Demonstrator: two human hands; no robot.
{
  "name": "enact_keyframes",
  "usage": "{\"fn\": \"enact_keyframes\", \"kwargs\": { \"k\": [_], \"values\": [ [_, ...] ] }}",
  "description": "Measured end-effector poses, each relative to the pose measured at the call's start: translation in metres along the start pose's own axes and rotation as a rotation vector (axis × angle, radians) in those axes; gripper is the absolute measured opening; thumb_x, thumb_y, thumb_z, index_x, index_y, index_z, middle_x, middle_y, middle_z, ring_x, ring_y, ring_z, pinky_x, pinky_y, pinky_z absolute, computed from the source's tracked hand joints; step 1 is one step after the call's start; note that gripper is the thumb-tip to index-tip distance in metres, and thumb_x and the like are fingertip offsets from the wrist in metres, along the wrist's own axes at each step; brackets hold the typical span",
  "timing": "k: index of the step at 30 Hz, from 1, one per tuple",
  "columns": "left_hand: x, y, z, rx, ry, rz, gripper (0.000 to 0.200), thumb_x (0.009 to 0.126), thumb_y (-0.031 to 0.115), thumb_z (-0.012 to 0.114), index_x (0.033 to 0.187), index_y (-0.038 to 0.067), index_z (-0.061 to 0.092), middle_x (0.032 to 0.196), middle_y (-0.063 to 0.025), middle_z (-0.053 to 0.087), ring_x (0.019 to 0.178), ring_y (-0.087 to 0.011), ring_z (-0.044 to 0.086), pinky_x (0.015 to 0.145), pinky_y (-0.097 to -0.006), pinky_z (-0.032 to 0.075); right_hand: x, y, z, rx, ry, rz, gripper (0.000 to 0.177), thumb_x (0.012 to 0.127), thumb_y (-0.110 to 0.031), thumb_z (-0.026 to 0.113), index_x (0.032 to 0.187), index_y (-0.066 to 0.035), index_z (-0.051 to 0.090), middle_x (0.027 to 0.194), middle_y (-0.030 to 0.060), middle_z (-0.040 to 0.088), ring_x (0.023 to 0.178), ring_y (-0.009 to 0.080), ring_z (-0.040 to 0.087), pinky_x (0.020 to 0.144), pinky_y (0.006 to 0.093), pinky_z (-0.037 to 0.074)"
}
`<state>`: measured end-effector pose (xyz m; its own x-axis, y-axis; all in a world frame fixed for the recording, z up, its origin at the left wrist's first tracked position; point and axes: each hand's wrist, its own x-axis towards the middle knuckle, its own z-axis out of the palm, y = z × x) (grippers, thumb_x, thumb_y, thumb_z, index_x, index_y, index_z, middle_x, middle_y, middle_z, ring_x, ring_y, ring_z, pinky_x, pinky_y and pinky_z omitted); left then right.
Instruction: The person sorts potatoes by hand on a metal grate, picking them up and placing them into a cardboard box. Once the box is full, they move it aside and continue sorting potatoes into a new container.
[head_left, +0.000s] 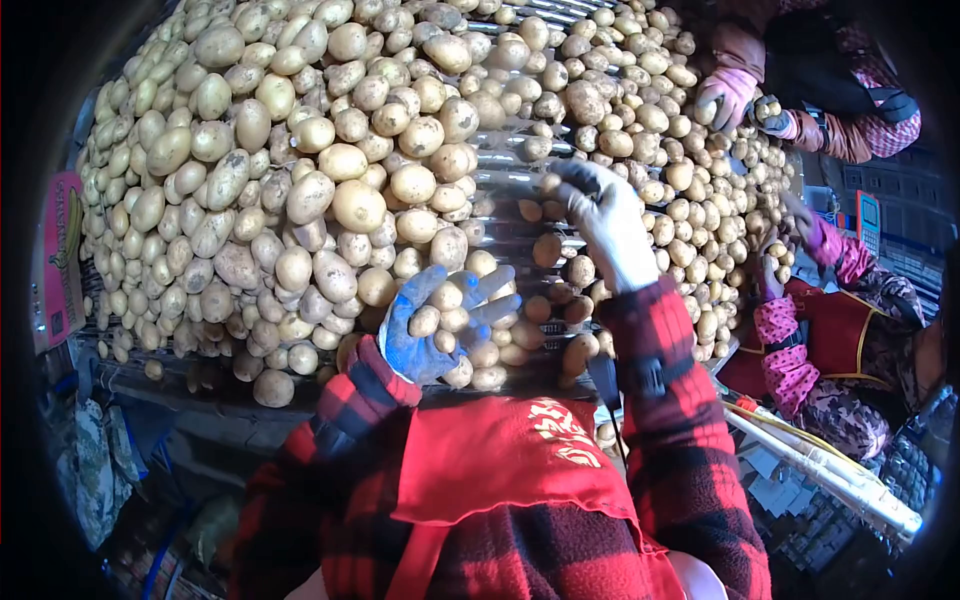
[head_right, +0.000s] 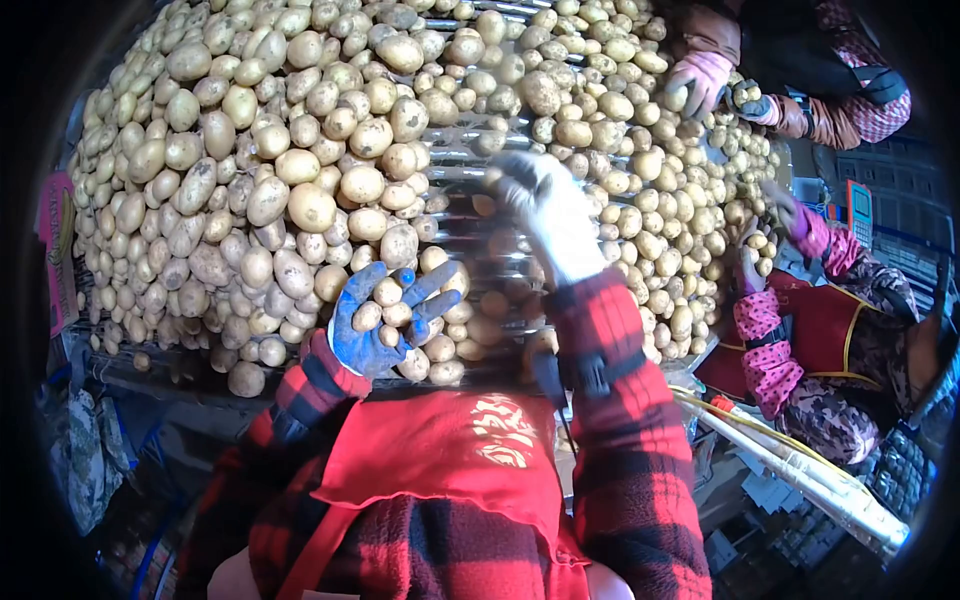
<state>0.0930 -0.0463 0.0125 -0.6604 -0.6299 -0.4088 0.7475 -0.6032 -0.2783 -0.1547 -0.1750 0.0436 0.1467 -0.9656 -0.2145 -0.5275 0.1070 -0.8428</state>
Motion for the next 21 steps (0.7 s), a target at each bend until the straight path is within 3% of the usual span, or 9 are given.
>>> {"fn": "enact_keyframes", "kwargs": {
  "k": [1,3,4,5,10,13,17,19,21],
  "values": [
    [0.001,0.000,0.001,-0.002,0.017,0.018,0.050,0.109,0.045,0.050,0.144,0.009,0.055,0.168,-0.0148,0.037,0.147,-0.0382,0.043,0.082,-0.0333,0.059,-0.014,-0.016,0.000,0.267,-0.167,0.130,0.028,0.098,-0.017,0.073,0.123,-0.006,0.077,0.106,0.0120,0.075,0.105,0.0249,0.071,0.091,0.0361,0.056],
    [0.003,0.007,-0.012,-0.080,-0.127,-0.039,0.045,0.108,0.043,0.054,0.136,0.008,0.057,0.167,-0.0155,0.038,0.149,-0.0392,0.040,0.080,-0.0320,0.059,-0.034,-0.018,0.010,0.140,-0.364,-0.065,0.029,0.099,-0.017,0.072,0.126,-0.005,0.075,0.104,0.0110,0.074,0.104,0.0223,0.071,0.094,0.0340,0.055],
    [0.002,0.005,-0.012,-0.036,-0.054,0.034,0.041,0.108,0.043,0.055,0.128,0.007,0.059,0.165,-0.0163,0.041,0.146,-0.0395,0.043,0.079,-0.0312,0.059,-0.034,-0.005,0.023,0.177,-0.269,-0.184,0.029,0.095,-0.013,0.072,0.120,0.000,0.072,0.107,0.0180,0.074,0.100,0.0328,0.070,0.090,0.0424,0.055],
    [0.002,0.002,0.000,0.013,0.023,0.104,0.037,0.108,0.042,0.057,0.120,0.007,0.060,0.162,-0.0170,0.043,0.143,-0.0397,0.045,0.078,-0.0305,0.059,-0.023,0.006,0.030,-0.143,-0.124,-0.322,0.029,0.092,-0.011,0.070,0.119,-0.002,0.072,0.104,0.0162,0.073,0.100,0.0362,0.069,0.090,0.0477,0.054],
    [-0.005,0.006,-0.018,-0.019,-0.028,0.027,0.040,0.109,0.045,0.054,0.125,0.009,0.064,0.148,-0.0147,0.058,0.134,-0.0370,0.053,0.084,-0.0360,0.060,0.017,0.057,0.109,-0.765,0.028,-0.500,0.024,0.091,-0.018,0.068,0.113,-0.009,0.073,0.100,0.0182,0.068,0.097,0.0388,0.067,0.085,0.0510,0.053],
    [-0.008,0.004,-0.016,-0.070,-0.049,-0.005,0.050,0.109,0.047,0.051,0.143,0.011,0.060,0.148,-0.0144,0.056,0.134,-0.0363,0.053,0.092,-0.0418,0.059,0.016,0.041,0.081,-0.462,-0.072,-0.407,0.021,0.095,-0.021,0.067,0.110,-0.009,0.074,0.102,0.0166,0.070,0.097,0.0373,0.069,0.086,0.0501,0.054],
    [-0.009,0.007,-0.027,0.080,0.038,0.052,0.045,0.108,0.044,0.053,0.138,0.012,0.060,0.148,-0.0136,0.055,0.135,-0.0358,0.050,0.095,-0.0423,0.054,0.000,0.028,0.014,0.692,-0.240,0.257,0.038,0.100,-0.025,0.072,0.133,-0.008,0.068,0.114,0.0047,0.072,0.105,0.0184,0.069,0.093,0.0382,0.058],
    [-0.007,0.007,-0.031,0.098,0.048,0.046,0.041,0.107,0.042,0.055,0.134,0.012,0.061,0.145,-0.0131,0.055,0.134,-0.0351,0.050,0.093,-0.0410,0.053,0.010,0.034,-0.011,0.995,-0.224,0.255,0.042,0.101,-0.023,0.070,0.140,-0.009,0.063,0.117,0.0024,0.071,0.105,0.0172,0.069,0.091,0.0361,0.060],
    [-0.002,0.006,-0.028,0.070,0.088,0.034,0.039,0.104,0.040,0.058,0.131,0.012,0.060,0.139,-0.0123,0.057,0.131,-0.0342,0.050,0.088,-0.0394,0.052,0.045,0.028,-0.012,0.520,-0.008,0.258,0.025,0.101,-0.023,0.069,0.120,-0.007,0.074,0.103,0.0030,0.074,0.098,0.0161,0.070,0.081,0.0368,0.061]
  ]
}}
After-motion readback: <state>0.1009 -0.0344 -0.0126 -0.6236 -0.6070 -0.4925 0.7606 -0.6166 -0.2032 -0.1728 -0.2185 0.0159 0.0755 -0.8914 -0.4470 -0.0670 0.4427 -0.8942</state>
